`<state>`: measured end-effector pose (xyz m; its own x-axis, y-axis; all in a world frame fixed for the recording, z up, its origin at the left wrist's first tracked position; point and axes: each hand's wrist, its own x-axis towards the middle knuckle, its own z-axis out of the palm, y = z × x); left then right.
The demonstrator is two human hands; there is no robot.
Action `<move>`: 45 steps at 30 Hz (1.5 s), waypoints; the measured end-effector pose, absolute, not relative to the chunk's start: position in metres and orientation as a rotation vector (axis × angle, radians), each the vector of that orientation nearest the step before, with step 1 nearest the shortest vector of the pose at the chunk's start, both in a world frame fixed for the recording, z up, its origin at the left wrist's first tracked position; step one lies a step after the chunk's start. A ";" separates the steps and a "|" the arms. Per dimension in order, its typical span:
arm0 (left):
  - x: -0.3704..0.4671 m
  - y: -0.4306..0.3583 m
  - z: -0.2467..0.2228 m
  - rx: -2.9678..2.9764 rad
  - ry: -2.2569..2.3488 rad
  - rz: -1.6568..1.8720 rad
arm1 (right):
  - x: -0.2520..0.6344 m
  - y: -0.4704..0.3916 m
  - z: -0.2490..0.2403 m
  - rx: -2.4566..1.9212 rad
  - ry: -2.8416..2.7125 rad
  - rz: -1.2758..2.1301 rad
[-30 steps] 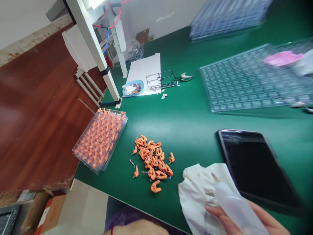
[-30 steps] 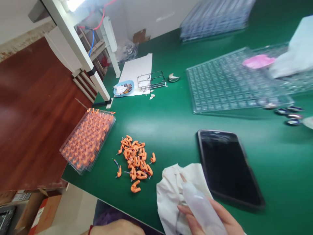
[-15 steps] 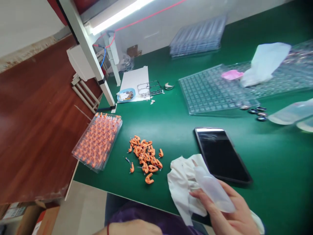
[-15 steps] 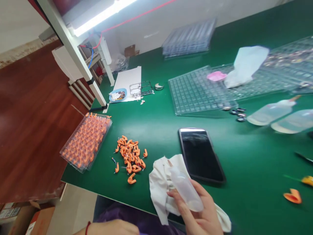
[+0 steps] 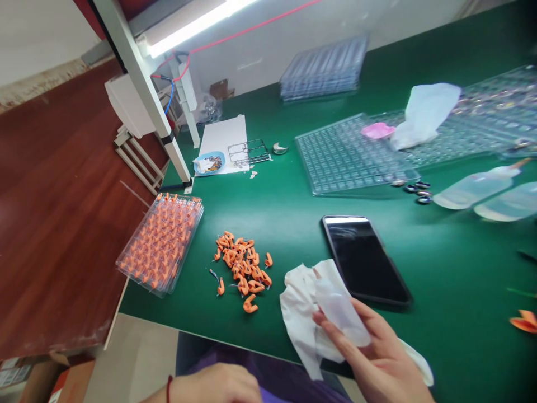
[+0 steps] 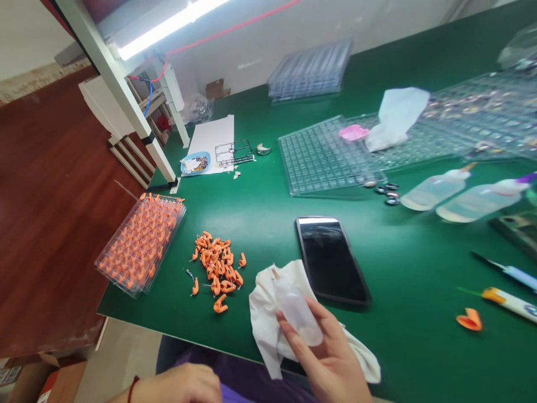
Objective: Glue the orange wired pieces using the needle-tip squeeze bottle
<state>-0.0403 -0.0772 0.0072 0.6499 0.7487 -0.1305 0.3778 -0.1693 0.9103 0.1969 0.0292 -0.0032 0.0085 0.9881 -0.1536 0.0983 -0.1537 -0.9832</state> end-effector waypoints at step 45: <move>-0.035 -0.039 0.007 2.212 1.988 1.000 | 0.039 0.141 0.043 -0.159 -2.948 0.594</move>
